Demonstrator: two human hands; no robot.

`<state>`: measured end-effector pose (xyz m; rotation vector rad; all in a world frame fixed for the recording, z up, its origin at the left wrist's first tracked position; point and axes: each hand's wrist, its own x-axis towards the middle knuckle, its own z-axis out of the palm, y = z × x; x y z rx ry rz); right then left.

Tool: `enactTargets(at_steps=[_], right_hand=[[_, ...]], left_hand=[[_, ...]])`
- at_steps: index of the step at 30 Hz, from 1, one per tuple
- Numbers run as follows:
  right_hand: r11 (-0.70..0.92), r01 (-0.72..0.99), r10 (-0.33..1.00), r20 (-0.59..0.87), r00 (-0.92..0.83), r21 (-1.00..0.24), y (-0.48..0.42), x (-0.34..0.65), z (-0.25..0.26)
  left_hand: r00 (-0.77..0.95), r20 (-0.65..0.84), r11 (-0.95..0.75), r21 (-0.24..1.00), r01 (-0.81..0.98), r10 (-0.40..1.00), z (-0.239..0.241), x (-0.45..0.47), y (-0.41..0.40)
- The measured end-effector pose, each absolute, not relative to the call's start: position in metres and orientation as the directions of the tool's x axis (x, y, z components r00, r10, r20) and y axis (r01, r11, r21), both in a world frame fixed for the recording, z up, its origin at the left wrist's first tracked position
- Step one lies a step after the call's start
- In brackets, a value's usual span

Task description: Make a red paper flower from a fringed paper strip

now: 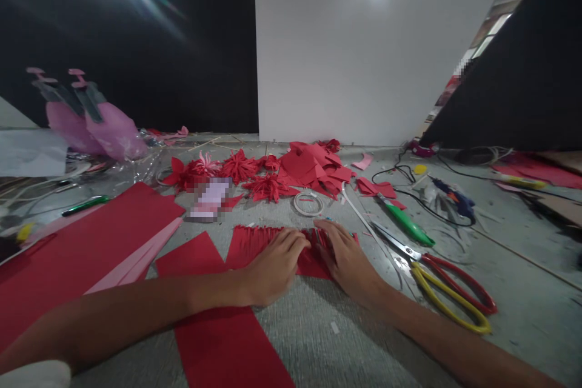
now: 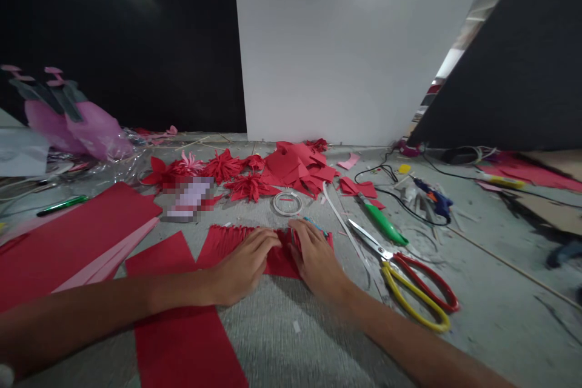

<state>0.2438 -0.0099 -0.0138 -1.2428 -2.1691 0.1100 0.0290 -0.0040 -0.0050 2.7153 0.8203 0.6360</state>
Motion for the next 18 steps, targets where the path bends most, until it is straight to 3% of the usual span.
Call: enactTargets(at_steps=[7, 18], right_hand=[[0.566, 0.75, 0.808, 0.411, -0.422, -0.344, -0.003, 0.248, -0.028], [0.552, 0.735, 0.818, 0.427, -0.386, -0.393, -0.006, 0.245, -0.016]], left_hand=[[0.824, 0.307, -0.875, 0.258, 0.41, 0.476, -0.009, 0.028, -0.002], [0.81, 0.312, -0.867, 0.222, 0.447, 0.497, -0.01, 0.028, -0.003]])
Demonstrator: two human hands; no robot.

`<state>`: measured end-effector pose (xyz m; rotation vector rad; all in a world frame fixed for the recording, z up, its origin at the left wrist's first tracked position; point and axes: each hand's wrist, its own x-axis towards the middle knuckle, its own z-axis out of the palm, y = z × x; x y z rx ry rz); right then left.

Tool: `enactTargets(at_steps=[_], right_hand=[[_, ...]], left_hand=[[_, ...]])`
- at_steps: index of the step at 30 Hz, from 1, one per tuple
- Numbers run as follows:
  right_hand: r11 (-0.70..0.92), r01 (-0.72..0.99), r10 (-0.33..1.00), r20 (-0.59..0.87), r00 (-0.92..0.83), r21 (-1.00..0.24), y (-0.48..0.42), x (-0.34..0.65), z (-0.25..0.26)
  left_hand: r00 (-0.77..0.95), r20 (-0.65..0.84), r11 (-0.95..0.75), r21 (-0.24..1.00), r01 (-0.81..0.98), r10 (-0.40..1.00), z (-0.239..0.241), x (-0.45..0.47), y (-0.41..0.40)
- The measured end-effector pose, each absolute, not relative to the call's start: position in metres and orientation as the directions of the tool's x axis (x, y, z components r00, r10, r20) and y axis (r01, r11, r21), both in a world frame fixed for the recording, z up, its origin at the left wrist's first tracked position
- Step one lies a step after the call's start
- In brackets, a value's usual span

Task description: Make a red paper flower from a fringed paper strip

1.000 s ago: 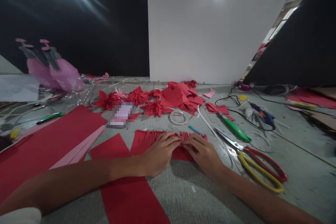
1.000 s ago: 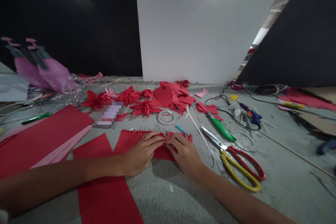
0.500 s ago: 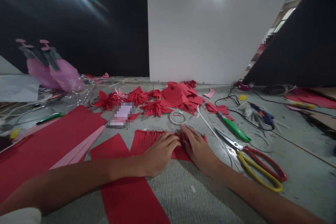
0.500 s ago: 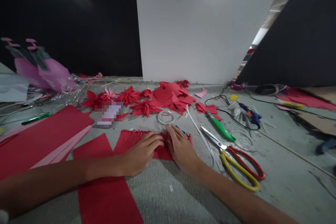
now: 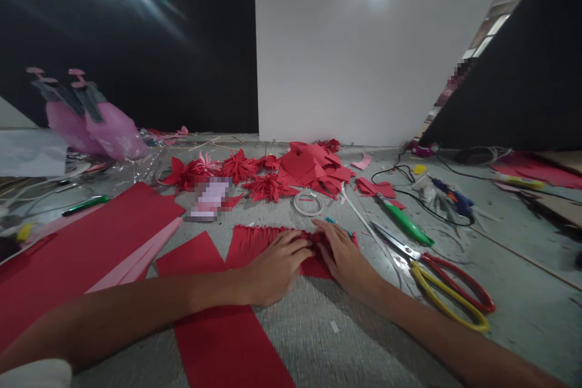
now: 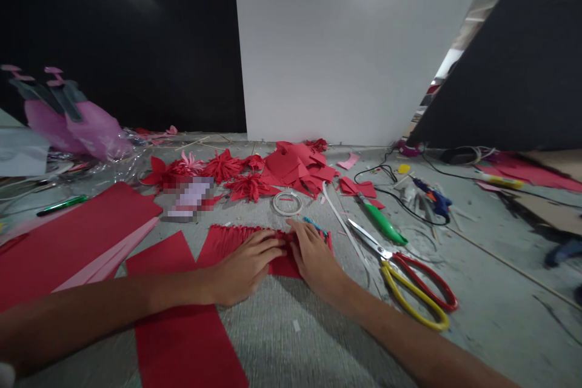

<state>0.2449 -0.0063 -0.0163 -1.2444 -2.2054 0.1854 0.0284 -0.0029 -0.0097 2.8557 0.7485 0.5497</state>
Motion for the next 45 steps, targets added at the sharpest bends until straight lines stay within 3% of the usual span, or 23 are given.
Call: enactTargets(at_steps=[8, 18, 22, 27, 38, 45], right_hand=[[0.549, 0.707, 0.813, 0.483, -0.326, -0.447, -0.01, 0.246, -0.018], [0.624, 0.695, 0.708, 0.634, -0.311, -0.356, -0.012, 0.247, -0.018], [0.605, 0.705, 0.715, 0.642, -0.277, -0.37, -0.012, 0.249, -0.019], [0.616, 0.702, 0.703, 0.651, -0.286, -0.357, -0.011, 0.25, -0.02], [0.594, 0.659, 0.754, 0.606, -0.255, -0.461, -0.014, 0.25, -0.024], [0.65, 0.679, 0.68, 0.659, -0.32, -0.341, -0.015, 0.247, -0.015]], left_hand=[[0.818, 0.313, -0.875, 0.197, 0.442, 0.483, -0.012, 0.028, -0.002], [0.812, 0.342, -0.876, 0.279, 0.392, 0.473, -0.001, 0.029, -0.005], [0.796, 0.341, -0.858, 0.316, 0.405, 0.501, 0.002, 0.028, -0.007], [0.829, 0.304, -0.877, 0.272, 0.396, 0.469, -0.001, 0.027, -0.005], [0.824, 0.301, -0.873, 0.26, 0.412, 0.479, -0.008, 0.028, -0.004], [0.816, 0.324, -0.876, 0.238, 0.419, 0.479, -0.002, 0.028, -0.005]])
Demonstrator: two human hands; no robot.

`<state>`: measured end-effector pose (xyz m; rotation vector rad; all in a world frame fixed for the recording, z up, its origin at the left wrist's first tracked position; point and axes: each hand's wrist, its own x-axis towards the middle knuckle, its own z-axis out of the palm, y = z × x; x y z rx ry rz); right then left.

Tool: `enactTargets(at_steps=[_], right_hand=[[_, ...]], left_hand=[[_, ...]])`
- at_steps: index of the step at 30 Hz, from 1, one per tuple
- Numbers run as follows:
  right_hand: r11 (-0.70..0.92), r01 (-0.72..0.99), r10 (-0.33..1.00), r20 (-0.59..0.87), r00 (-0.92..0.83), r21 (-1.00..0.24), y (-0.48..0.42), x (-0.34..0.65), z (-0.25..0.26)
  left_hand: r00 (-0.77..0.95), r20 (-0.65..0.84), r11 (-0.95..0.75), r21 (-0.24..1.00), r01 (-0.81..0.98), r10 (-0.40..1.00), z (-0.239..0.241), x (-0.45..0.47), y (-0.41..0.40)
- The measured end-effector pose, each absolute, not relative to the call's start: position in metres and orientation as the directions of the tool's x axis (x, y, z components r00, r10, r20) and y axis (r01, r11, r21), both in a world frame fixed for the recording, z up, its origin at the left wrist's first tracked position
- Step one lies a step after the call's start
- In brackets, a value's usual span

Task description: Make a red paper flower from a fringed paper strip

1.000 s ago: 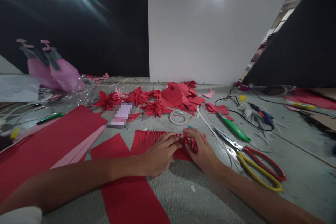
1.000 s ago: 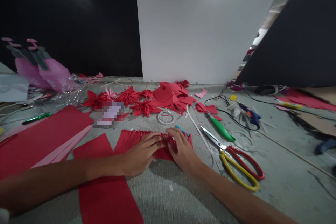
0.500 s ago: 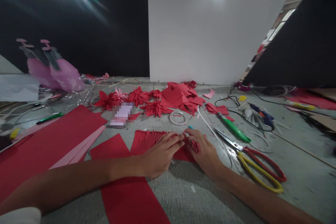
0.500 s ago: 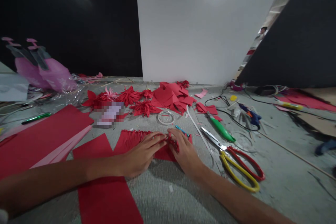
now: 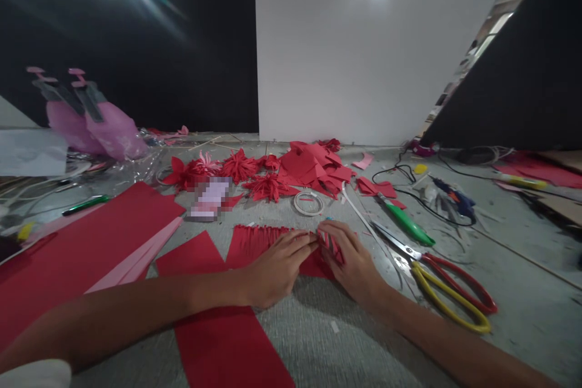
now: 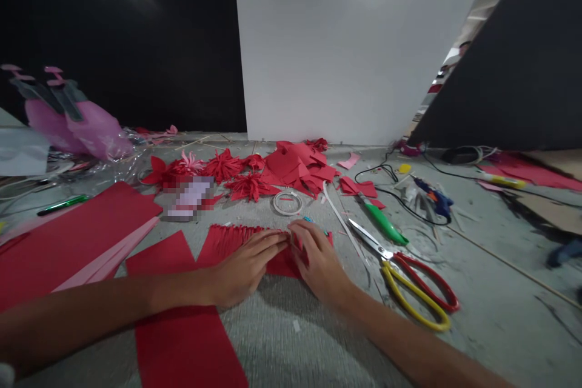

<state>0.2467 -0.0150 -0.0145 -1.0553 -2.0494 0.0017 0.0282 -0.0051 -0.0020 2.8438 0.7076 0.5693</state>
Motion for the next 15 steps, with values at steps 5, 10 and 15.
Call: enactTargets(at_steps=[5, 10, 15], right_hand=[[0.683, 0.666, 0.652, 0.662, -0.37, -0.301, -0.0157, 0.2486, -0.0139], [0.689, 0.654, 0.645, 0.676, -0.356, -0.313, -0.015, 0.2499, -0.0162], [0.69, 0.631, 0.661, 0.663, -0.351, -0.354, -0.0173, 0.2471, -0.0128]], left_hand=[[0.817, 0.326, -0.877, 0.236, 0.418, 0.476, -0.0025, 0.0279, -0.0051], [0.815, 0.338, -0.882, 0.214, 0.421, 0.471, -0.0074, 0.028, -0.0045], [0.825, 0.317, -0.882, 0.213, 0.42, 0.469, -0.0065, 0.0286, -0.0045]])
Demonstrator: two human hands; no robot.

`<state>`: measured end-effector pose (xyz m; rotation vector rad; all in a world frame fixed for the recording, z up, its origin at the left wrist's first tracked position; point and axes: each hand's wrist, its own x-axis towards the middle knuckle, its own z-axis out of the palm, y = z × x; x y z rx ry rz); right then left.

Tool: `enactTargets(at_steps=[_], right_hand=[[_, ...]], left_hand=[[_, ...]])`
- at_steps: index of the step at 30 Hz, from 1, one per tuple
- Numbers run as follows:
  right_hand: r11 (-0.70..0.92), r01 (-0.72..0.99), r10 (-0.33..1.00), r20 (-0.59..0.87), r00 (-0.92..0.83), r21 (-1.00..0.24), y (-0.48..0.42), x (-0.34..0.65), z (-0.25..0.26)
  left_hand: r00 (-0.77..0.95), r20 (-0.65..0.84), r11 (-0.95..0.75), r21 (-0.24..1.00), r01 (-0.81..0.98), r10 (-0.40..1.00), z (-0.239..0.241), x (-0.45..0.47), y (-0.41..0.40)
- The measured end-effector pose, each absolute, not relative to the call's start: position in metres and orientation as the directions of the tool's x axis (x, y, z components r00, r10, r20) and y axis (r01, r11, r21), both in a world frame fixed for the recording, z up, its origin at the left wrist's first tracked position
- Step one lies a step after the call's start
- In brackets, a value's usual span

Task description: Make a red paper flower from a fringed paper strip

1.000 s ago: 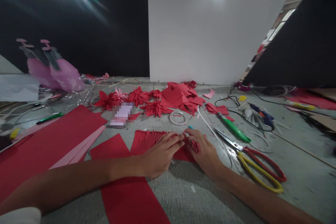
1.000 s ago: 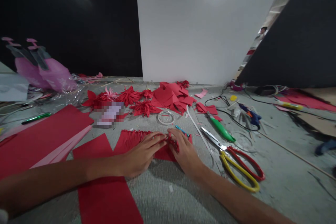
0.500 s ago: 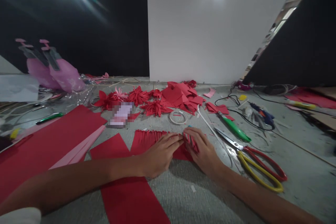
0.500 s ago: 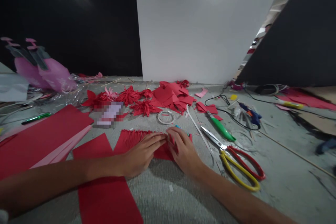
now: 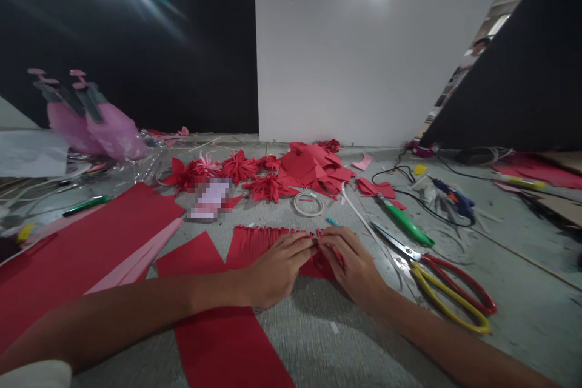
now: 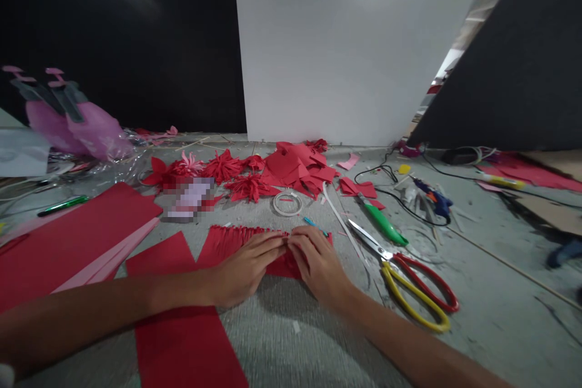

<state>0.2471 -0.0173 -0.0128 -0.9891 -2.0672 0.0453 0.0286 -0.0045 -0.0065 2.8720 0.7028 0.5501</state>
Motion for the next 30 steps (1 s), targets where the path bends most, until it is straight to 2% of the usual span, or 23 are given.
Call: enactTargets(at_steps=[3, 7, 17, 30], right_hand=[[0.7, 0.618, 0.658, 0.66, -0.363, -0.358, -0.018, 0.246, -0.01], [0.706, 0.653, 0.619, 0.688, -0.379, -0.275, -0.017, 0.247, -0.007], [0.744, 0.64, 0.571, 0.682, -0.458, -0.193, -0.012, 0.255, -0.017], [0.719, 0.655, 0.594, 0.694, -0.408, -0.231, -0.015, 0.246, -0.006]], left_hand=[[0.817, 0.319, -0.876, 0.217, 0.431, 0.481, -0.008, 0.028, -0.004], [0.81, 0.328, -0.872, 0.233, 0.43, 0.487, -0.011, 0.028, -0.004], [0.82, 0.337, -0.887, 0.2, 0.417, 0.462, -0.011, 0.026, -0.001], [0.815, 0.331, -0.877, 0.247, 0.411, 0.475, -0.012, 0.027, -0.001]])
